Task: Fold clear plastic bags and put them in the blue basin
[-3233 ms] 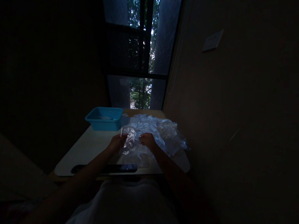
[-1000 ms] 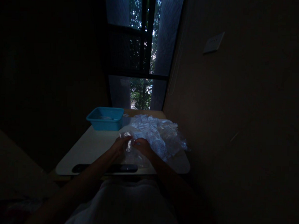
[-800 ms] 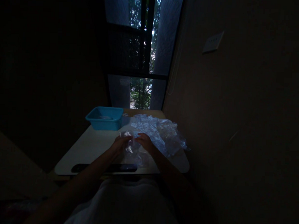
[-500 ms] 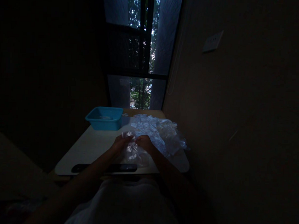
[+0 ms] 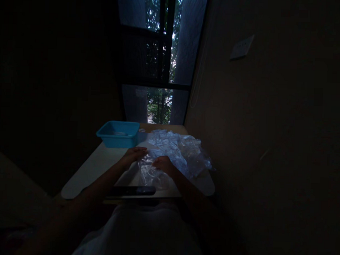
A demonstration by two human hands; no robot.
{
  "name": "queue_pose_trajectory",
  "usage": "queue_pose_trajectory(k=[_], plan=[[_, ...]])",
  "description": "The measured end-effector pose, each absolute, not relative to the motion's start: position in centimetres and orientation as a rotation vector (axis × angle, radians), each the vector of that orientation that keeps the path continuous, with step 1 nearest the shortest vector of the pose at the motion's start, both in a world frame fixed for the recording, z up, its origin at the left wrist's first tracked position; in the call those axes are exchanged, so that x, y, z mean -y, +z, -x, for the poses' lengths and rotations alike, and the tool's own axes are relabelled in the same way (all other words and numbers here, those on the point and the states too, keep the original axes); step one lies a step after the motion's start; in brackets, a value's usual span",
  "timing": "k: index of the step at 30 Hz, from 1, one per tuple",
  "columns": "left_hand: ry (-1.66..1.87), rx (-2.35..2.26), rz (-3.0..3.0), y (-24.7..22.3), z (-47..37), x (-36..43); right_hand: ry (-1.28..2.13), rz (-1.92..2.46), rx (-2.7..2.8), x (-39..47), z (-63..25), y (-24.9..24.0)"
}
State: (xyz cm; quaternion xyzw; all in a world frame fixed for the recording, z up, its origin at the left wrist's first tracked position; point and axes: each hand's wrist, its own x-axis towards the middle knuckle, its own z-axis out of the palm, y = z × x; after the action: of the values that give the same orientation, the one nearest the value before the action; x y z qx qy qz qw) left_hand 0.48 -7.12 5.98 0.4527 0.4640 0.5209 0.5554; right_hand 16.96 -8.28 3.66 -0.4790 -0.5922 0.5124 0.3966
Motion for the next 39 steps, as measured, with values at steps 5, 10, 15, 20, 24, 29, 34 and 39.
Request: queue_pose_trajectory(k=[5,10,15,20,24,29,34,39], plan=[[0.848,-1.090,-1.324,7.4,-0.6,6.4,1.340,1.176,1.598,8.2,-16.8,4.1],[0.979,-1.108,-1.300,7.1,-0.9,6.2,1.317,1.180,1.627,8.1,-16.9,3.7],[1.036,-1.152,-1.281,6.6,-0.8,5.7,1.343,1.191,1.637,8.2,-17.1,3.5],[1.075,-1.161,-1.249,6.0,-0.5,5.1,1.327,1.195,1.664,7.9,-17.3,3.1],[1.139,-1.165,-1.224,5.6,-0.2,5.1,1.302,1.183,1.685,7.7,-17.6,2.7],[1.180,-1.167,-1.156,5.3,0.3,5.1,1.297,1.222,1.621,7.8,-17.7,2.7],[0.909,-1.159,-1.273,5.3,0.6,5.5,1.285,1.189,1.623,7.8,-17.7,2.9],[0.947,-1.159,-1.267,5.3,0.5,5.7,1.299,1.231,1.620,7.7,-17.7,2.7]])
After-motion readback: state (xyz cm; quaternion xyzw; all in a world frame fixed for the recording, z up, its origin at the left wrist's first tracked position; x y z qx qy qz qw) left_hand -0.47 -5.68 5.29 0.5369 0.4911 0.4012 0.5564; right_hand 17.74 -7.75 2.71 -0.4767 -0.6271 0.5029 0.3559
